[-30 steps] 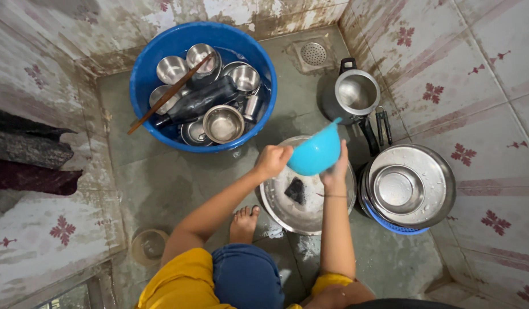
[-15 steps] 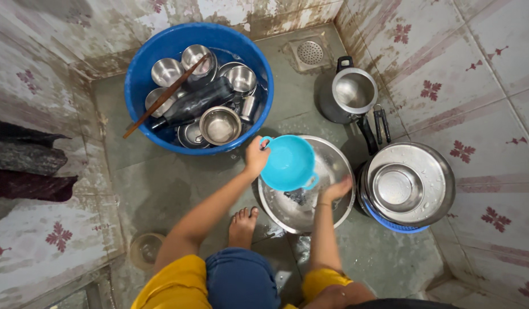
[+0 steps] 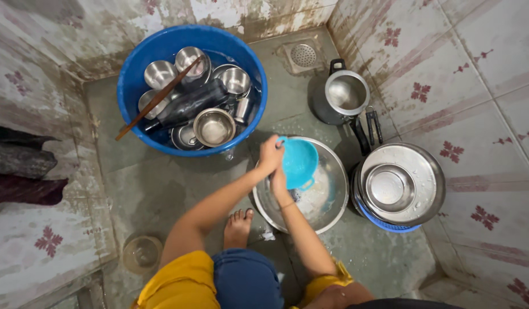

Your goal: The person washes several dishes, including plates, small bowls, a pressure cooker, and a frying pan, by hand with a sponge in a basin of soapy water.

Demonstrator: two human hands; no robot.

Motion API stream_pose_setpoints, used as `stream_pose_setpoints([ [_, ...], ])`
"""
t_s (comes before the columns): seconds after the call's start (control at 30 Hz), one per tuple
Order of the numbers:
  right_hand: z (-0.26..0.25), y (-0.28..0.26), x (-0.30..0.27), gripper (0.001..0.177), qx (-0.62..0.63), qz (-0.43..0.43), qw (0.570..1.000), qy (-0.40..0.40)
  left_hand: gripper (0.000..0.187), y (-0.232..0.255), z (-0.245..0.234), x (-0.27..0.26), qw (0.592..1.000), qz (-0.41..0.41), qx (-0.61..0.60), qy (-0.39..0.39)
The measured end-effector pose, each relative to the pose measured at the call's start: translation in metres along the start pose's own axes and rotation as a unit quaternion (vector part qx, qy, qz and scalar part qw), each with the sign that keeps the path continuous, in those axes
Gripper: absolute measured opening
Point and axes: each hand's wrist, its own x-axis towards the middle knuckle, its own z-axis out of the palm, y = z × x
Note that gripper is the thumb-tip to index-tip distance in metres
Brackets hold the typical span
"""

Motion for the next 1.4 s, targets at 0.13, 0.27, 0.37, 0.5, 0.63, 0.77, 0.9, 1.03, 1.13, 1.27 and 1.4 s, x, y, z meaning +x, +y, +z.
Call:
stream_pose_setpoints([
  [0.13, -0.055, -0.059, -0.025, 0.055, -0.586, -0.191, 0.747, -0.25, 0.006, 0.007, -0.012, 0.05, 0.998, 0.026, 0.038, -0.041],
  [0.27, -0.101, -0.164, 0.049, 0.051, -0.88, -0.33, 0.237, -0.247, 0.014, 0.012, -0.001, 0.054, 0.984, 0.086, 0.056, -0.148],
  [0.37, -0.102, -0.181, 0.053, 0.051, -0.862, -0.328, 0.262, -0.285, 0.011, 0.029, 0.01, 0.061, 0.973, 0.103, 0.093, -0.183],
  [0.5, -0.099, -0.159, 0.012, 0.058, -0.831, -0.337, 0.435, -0.082, 0.005, 0.036, -0.009, 0.075, 0.992, 0.026, 0.055, -0.112],
  [0.63, -0.042, -0.071, -0.029, 0.048, -0.684, -0.249, 0.683, -0.058, 0.01, -0.002, -0.009, 0.062, 0.99, -0.064, -0.118, -0.05],
  [0.77, 0.006, -0.048, -0.034, 0.061, -0.412, -0.165, 0.892, -0.085, 0.016, -0.015, 0.0, 0.037, 0.971, -0.069, -0.228, -0.02],
  [0.9, -0.018, -0.047, -0.043, 0.034, -0.405, -0.256, 0.873, 0.087, 0.032, 0.011, -0.02, 0.029, 0.991, -0.08, -0.11, -0.008],
  [1.03, -0.049, -0.026, -0.076, 0.061, -0.457, -0.072, 0.87, 0.168, 0.022, 0.006, -0.018, 0.029, 0.992, -0.044, -0.11, -0.043],
  [1.13, -0.079, -0.03, -0.114, 0.027, -0.603, -0.08, 0.792, 0.052, 0.016, -0.017, -0.014, 0.008, 0.996, -0.02, -0.044, -0.077],
  [1.27, -0.103, -0.045, -0.121, 0.035, -0.664, -0.05, 0.73, 0.152, 0.023, -0.02, -0.033, -0.03, 0.976, 0.187, 0.1, -0.049],
  [1.4, -0.114, -0.058, -0.112, 0.038, -0.663, -0.107, 0.718, 0.184, 0.027, -0.008, -0.044, -0.05, 0.976, 0.16, 0.117, -0.092],
])
